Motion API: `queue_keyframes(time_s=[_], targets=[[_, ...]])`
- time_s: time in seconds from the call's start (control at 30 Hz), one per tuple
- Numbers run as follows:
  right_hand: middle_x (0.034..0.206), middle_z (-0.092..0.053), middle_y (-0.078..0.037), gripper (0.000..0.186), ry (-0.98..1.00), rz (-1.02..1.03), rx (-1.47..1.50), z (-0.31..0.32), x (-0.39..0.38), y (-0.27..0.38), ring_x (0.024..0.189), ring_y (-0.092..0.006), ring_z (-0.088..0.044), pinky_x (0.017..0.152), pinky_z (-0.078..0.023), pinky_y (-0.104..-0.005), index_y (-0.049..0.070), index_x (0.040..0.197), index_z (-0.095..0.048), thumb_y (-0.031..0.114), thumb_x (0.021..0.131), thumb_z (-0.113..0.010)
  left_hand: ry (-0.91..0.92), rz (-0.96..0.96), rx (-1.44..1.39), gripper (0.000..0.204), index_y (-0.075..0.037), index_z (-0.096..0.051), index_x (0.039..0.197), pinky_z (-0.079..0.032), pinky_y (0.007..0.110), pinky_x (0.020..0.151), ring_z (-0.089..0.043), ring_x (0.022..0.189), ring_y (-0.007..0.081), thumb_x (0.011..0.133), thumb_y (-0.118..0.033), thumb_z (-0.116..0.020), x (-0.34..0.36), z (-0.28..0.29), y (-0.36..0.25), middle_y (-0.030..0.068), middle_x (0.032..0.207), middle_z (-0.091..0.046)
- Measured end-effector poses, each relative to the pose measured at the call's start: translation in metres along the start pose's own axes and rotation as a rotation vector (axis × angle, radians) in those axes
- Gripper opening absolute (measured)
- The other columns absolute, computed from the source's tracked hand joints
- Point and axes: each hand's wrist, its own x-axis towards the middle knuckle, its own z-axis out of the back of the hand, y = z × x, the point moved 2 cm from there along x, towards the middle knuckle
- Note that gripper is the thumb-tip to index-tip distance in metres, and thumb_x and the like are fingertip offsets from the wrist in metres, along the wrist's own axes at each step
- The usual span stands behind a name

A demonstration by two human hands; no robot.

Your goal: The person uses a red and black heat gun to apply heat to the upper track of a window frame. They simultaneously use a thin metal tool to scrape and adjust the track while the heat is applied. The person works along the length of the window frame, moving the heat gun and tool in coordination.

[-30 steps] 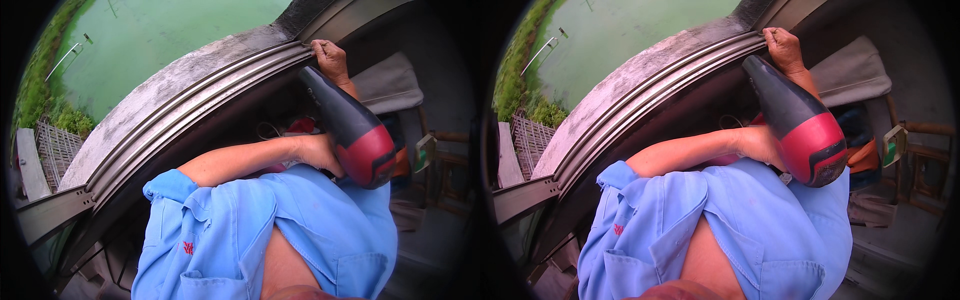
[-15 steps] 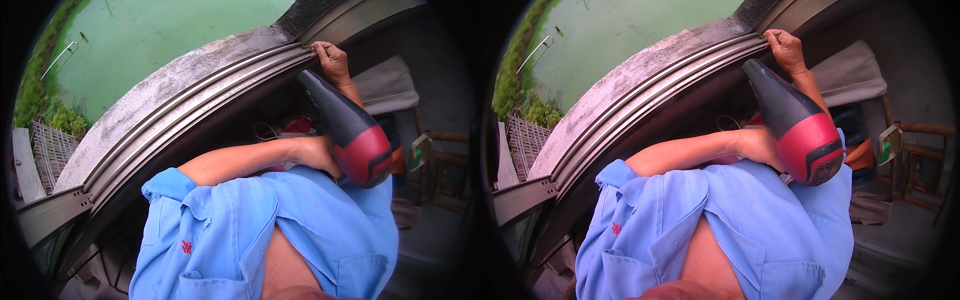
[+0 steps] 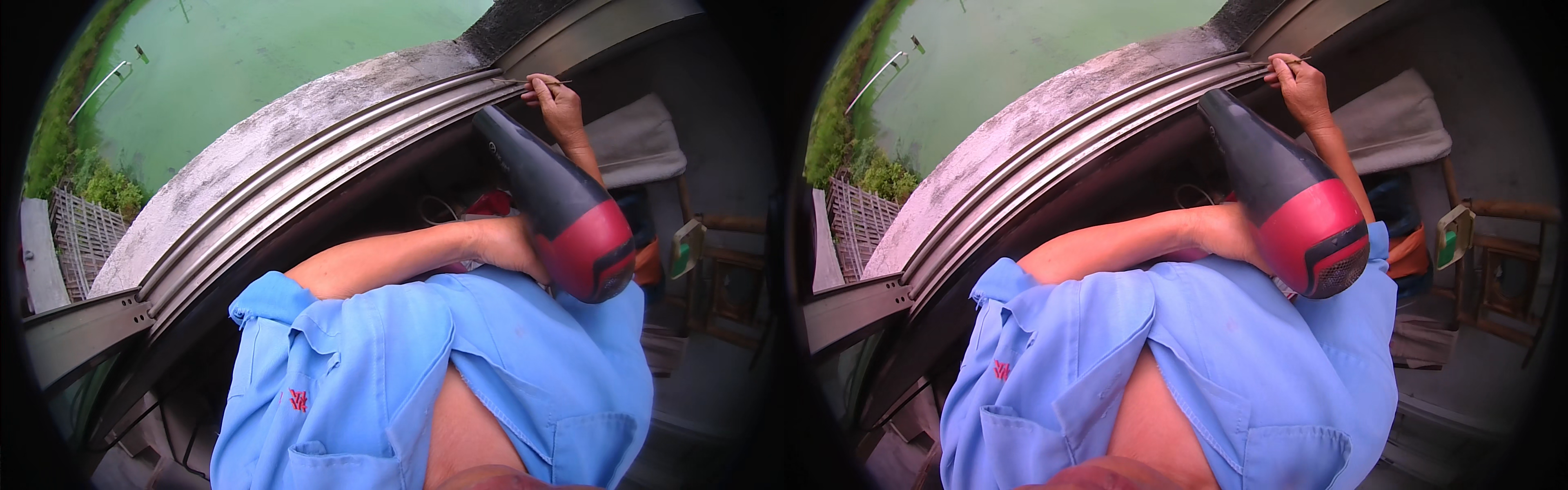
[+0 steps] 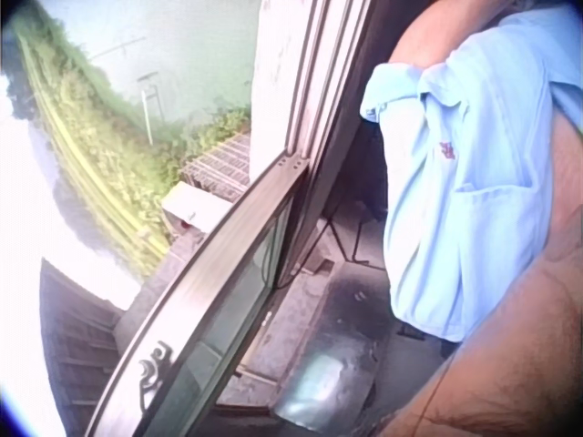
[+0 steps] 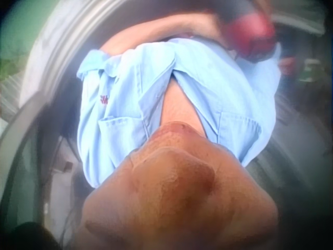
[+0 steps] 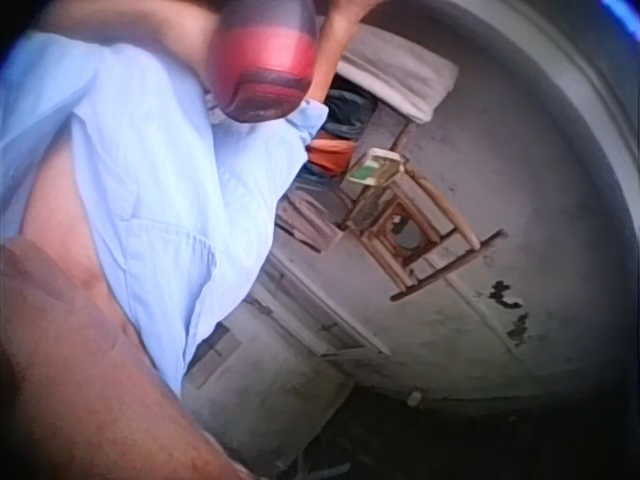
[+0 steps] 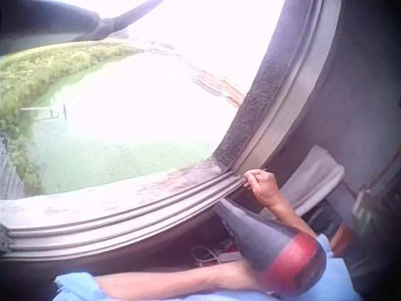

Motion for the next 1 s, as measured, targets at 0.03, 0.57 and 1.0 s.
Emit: queue_keyframes(time_s=[0.03,0.57,1.0], targets=[[0.086,-0.067,-0.011,0.022,0.010,0.077,-0.118,-0.003,0.000,0.003,0.072,-0.0156,-0.067,0.064,-0.054,-0.0264,-0.004,0.098,-0.065,0.014,0.094,-0.054,-0.037,-0.025,0.011,0.043,0.001,-0.062,0.107,-0.050,0.032,0.083,-0.061,0.094,0.0207,0.067,-0.005,-0.074,0.001,-0.001,0.003,0.0138,0.101,-0.064],[0.087,-0.067,-0.006,0.017,0.410,0.409,0.048,-0.044,-0.024,0.060,0.074,-0.0117,-0.063,0.070,-0.051,-0.0238,-0.002,0.097,-0.067,0.012,0.093,-0.057,-0.032,0.014,0.000,0.041,0.001,-0.063,0.106,-0.049,0.033,0.086,-0.061,0.097,0.0236,0.067,-0.005,-0.072,-0.019,-0.008,-0.013,0.0154,0.102,-0.064],[0.083,-0.068,-0.005,0.021,0.127,0.220,-0.105,-0.032,0.002,0.005,0.068,-0.0108,-0.064,0.063,-0.050,-0.0227,-0.001,0.095,-0.068,0.017,0.092,-0.057,-0.013,0.020,-0.001,0.051,-0.001,-0.059,0.115,-0.046,0.034,0.092,-0.058,0.105,0.0232,0.067,-0.008,-0.077,-0.030,-0.018,-0.020,0.0152,0.111,-0.062]])
